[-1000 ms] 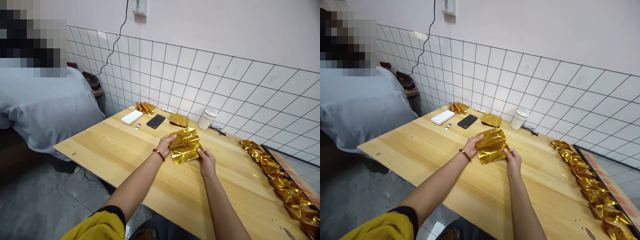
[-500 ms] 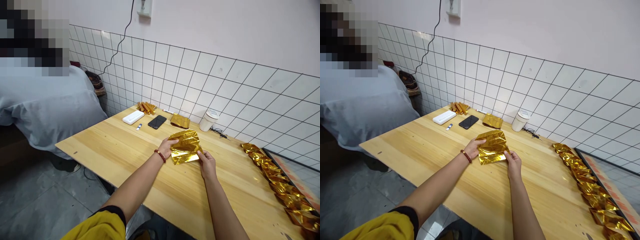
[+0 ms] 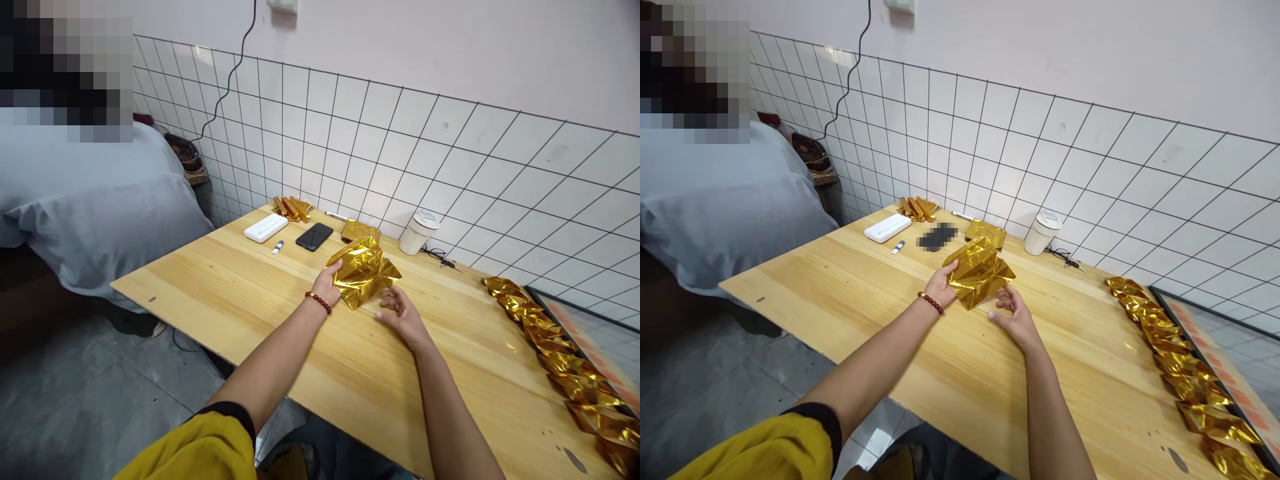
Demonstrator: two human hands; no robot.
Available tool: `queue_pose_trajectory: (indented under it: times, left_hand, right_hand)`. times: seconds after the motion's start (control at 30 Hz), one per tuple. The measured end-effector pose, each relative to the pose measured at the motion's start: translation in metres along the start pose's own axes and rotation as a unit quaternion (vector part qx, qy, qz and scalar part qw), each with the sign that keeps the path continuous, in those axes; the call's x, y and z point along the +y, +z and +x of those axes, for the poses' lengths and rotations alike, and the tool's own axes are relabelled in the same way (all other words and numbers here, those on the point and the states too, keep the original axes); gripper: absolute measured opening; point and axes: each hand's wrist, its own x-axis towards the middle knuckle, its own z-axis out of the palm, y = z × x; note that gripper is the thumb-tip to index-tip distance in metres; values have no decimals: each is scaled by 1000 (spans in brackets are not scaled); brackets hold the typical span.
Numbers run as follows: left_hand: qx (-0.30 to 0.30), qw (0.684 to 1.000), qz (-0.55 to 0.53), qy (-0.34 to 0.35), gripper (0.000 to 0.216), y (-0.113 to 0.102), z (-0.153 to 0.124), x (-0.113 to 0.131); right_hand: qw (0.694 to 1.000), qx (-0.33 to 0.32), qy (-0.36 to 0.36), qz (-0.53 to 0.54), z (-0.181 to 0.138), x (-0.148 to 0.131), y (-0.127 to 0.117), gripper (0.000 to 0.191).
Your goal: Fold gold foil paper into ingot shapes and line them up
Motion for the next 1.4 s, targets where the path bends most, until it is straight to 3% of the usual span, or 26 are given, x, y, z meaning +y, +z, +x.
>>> queue_pose_trajectory:
  times: [0.13,0.37,0.47,0.6,0.7,0.87,1.03,1.27,1.4]
  left_hand:
    - [1,1000,1,-6,31,-1,2,0]
    - [3,1000,11,4,30,3,0,0]
    - [7,1000,2,-3,24,4,-2,0]
    - [-11,1000,5,-8,26,2,0,0]
    - [-26,1000,16,3,28,-3,3,0]
    - [-19,1000,23,6,24,-7,5,1]
    - [-39,998,44,2,23,-6,4,1]
    - [-81,994,68,-28,24,2,-5,-1]
    - [-95,991,90,7,27,3,-7,-1]
  right_hand:
    - [975,-129,-53,-175,-3,-3,-1,91]
    - [969,-141,-60,-195,-2,3,-5,79]
    - [975,-123,-48,-178,-4,-1,-3,76]
    - [994,-79,-24,-78,-5,-4,0,63]
    - [999,-2,16,31,-4,-2,0,55]
    - [976,122,37,178,0,-3,-1,55]
    - [972,125,62,187,0,-6,1,66]
    - [973,131,55,184,1,-7,2,49]
    - [962,159,65,213,2,-9,0,44]
